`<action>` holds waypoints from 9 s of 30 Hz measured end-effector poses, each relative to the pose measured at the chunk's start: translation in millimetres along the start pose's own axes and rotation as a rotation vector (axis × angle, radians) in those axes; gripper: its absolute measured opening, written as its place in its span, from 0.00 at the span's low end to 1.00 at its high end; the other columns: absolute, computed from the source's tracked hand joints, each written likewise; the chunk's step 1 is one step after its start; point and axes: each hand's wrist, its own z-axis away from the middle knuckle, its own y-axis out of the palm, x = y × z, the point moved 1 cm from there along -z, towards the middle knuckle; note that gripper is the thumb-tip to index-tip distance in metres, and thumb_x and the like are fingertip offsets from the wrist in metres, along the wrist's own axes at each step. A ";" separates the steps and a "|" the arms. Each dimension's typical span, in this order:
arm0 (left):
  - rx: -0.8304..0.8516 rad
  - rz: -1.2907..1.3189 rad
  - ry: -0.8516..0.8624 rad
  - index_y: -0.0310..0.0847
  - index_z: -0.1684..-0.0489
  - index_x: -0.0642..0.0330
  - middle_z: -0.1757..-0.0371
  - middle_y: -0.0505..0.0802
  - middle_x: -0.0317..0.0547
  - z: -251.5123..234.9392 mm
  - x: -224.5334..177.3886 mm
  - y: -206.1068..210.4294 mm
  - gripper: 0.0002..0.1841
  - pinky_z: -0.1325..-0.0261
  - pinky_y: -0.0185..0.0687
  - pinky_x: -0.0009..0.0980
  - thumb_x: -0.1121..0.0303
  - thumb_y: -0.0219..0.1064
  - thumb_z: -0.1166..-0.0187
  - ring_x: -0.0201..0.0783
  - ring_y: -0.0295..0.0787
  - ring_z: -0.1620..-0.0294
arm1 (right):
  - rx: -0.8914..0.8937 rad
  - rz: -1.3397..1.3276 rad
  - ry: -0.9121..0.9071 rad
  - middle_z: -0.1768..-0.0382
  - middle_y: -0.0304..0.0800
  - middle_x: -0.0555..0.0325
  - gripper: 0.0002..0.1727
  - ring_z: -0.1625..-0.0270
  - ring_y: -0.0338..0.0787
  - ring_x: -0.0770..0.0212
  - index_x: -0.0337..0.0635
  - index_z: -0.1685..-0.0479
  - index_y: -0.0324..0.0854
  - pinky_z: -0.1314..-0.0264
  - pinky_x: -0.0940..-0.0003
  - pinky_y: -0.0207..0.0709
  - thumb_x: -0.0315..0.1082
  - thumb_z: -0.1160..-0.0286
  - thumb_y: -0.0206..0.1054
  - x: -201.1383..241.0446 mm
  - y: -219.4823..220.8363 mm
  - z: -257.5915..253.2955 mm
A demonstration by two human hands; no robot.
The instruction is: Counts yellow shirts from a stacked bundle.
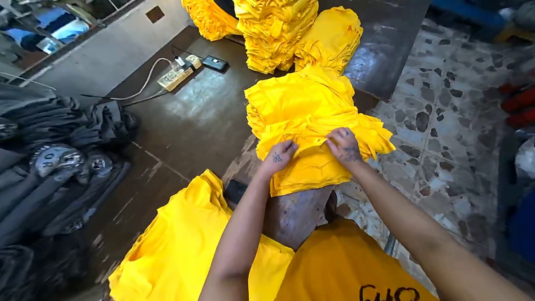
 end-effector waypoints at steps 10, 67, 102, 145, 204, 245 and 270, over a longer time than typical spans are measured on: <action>-0.258 -0.202 -0.121 0.84 0.44 0.66 0.53 0.93 0.61 -42.5 -1.9 0.4 0.18 0.40 0.81 0.64 0.59 0.55 0.08 0.59 0.91 0.47 | 0.340 0.142 -0.084 0.10 0.60 0.40 0.27 0.07 0.51 0.29 0.62 0.16 0.74 0.17 0.14 0.35 0.47 0.14 0.61 15.7 25.5 -9.0; 0.233 -0.654 0.287 0.88 0.36 0.53 0.48 0.94 0.55 22.3 -27.0 61.5 0.17 0.49 0.84 0.60 0.73 0.61 0.19 0.59 0.93 0.47 | -0.056 -0.086 0.046 0.61 0.92 0.42 0.08 0.54 0.93 0.44 0.36 0.64 0.92 0.47 0.53 0.88 0.29 0.27 0.68 38.1 1.9 97.4; 0.000 0.025 0.074 0.76 0.23 0.59 0.35 0.91 0.52 25.1 11.5 18.7 0.20 0.34 0.84 0.48 0.67 0.57 0.11 0.44 0.91 0.40 | 0.065 -0.136 -0.190 0.60 0.93 0.46 0.09 0.52 0.92 0.44 0.41 0.65 0.92 0.44 0.45 0.83 0.33 0.23 0.66 54.3 39.2 48.3; -0.012 -0.215 -0.053 0.85 0.42 0.70 0.50 0.92 0.64 3.3 9.0 17.9 0.19 0.36 0.80 0.61 0.61 0.57 0.09 0.59 0.90 0.44 | 0.676 0.003 0.019 0.12 0.65 0.44 0.25 0.10 0.62 0.40 0.66 0.15 0.73 0.14 0.28 0.49 0.47 0.08 0.53 -0.5 25.3 -74.4; 0.166 -0.572 0.416 0.82 0.31 0.58 0.45 0.92 0.60 43.6 -42.9 57.9 0.21 0.46 0.82 0.58 0.78 0.60 0.23 0.62 0.91 0.43 | 0.027 -0.181 0.064 0.41 0.87 0.33 0.10 0.31 0.84 0.33 0.32 0.62 0.87 0.25 0.43 0.76 0.28 0.20 0.61 50.2 -11.9 89.4; 0.134 -0.019 -0.144 0.79 0.39 0.77 0.43 0.88 0.70 -8.1 -10.3 -4.0 0.21 0.28 0.73 0.52 0.65 0.49 0.05 0.56 0.85 0.38 | -0.160 -0.084 -0.032 0.54 0.94 0.40 0.10 0.51 0.94 0.43 0.35 0.58 0.92 0.46 0.50 0.88 0.28 0.26 0.64 64.2 -8.5 35.3; -0.330 -0.020 -0.021 0.87 0.41 0.70 0.46 0.92 0.61 101.9 0.2 100.0 0.15 0.37 0.85 0.49 0.71 0.65 0.19 0.52 0.92 0.45 | 0.693 -0.289 -0.171 0.53 0.94 0.40 0.11 0.46 0.94 0.41 0.33 0.56 0.92 0.38 0.43 0.83 0.31 0.21 0.66 37.6 -30.5 122.2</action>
